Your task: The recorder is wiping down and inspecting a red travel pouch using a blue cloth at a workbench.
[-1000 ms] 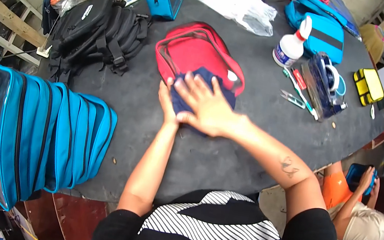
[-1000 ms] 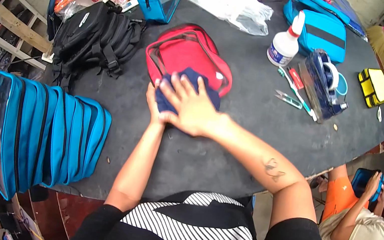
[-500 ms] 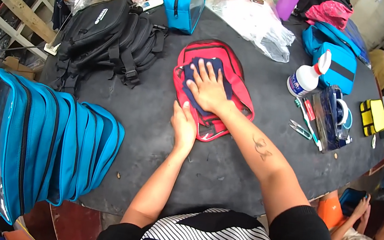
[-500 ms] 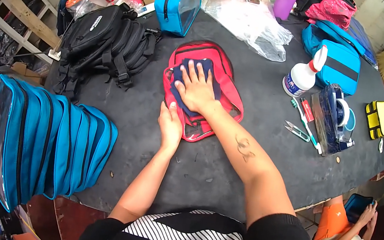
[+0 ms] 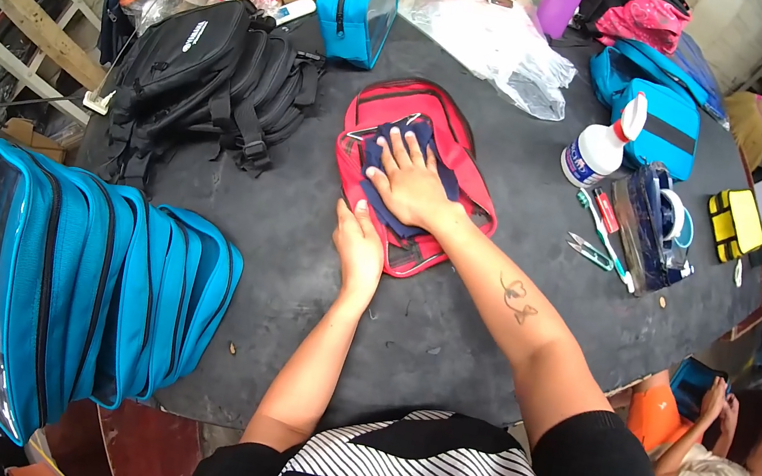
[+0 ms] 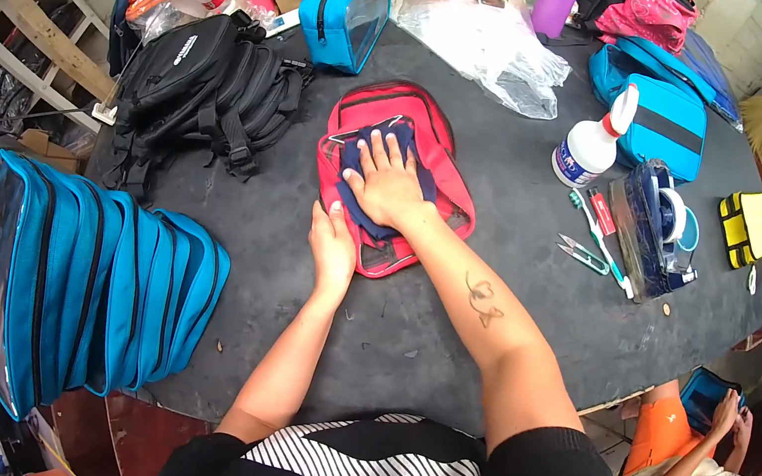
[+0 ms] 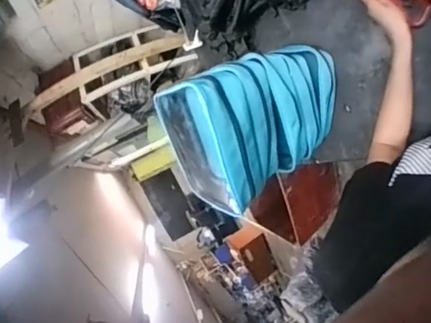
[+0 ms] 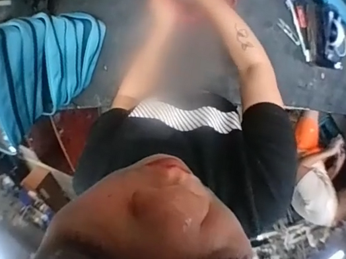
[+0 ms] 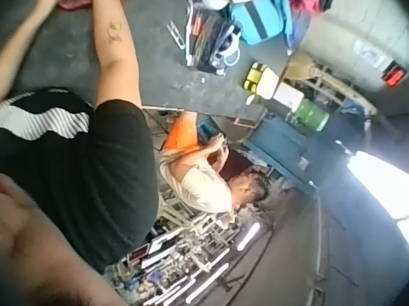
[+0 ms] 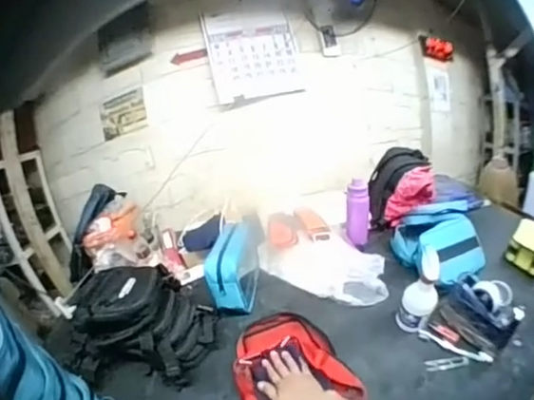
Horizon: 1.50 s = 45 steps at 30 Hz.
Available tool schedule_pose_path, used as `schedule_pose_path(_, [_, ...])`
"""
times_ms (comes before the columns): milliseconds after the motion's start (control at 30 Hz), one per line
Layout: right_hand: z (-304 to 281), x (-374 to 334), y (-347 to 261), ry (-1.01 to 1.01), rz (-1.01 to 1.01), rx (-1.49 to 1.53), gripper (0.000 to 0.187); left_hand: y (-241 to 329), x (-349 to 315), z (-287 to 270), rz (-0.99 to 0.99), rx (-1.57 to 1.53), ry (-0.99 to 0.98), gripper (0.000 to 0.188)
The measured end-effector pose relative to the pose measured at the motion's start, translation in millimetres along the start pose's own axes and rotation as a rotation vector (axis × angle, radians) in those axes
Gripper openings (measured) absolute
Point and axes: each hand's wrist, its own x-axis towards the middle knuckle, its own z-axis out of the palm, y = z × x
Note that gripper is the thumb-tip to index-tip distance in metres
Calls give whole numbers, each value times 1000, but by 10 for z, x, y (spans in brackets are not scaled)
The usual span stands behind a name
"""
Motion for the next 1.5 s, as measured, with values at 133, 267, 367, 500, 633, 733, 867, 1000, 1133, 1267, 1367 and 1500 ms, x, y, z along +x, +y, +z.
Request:
schedule_pose_path(133, [-309, -535, -101, -251, -88, 133, 70, 30, -23, -23, -53, 56, 45, 29])
schedule_pose_path(267, [-520, -1148, -164, -217, -213, 117, 65, -80, -42, -23, -121, 95, 3, 35])
schedule_pose_path(367, [-718, -1572, -62, -101, -251, 273, 48, -129, -76, 1, 35, -6, 9, 41])
schedule_pose_path(500, [-1105, -2033, 193, 335, 53, 519, 41, -23, 112, -287, -122, -674, -319, 33])
schedule_pose_path(633, [-1387, -2193, 861, 682, 403, 784, 39, 344, 336, -567, 5, -708, -565, 18])
schedule_pose_path(733, [-1679, -2193, 1051, 868, 333, 567, 34, 519, 483, -832, 431, -399, -933, 18])
schedule_pose_path(867, [-1946, -2087, 1188, 954, 315, 555, 29, 697, 418, -993, 176, -559, -1456, 39])
schedule_pose_path(1000, [-1829, -1510, 735, 821, 203, 480, 34, 457, 217, -723, 315, 98, -614, 47])
schedule_pose_path(1133, [-1420, -650, 271, 522, -28, 420, 40, -36, 148, -263, 366, 333, -548, 63])
schedule_pose_path(1267, [-594, 193, 859, 330, -5, 27, 53, -70, 67, -77, 411, 365, -523, 75])
schedule_pose_path(1367, [-224, 238, 732, 70, 127, -82, 60, -64, 50, -65, 426, 444, -522, 68])
schedule_pose_path(1500, [-285, -240, 448, -170, -170, 62, 58, -51, 70, -108, 446, 512, -477, 62])
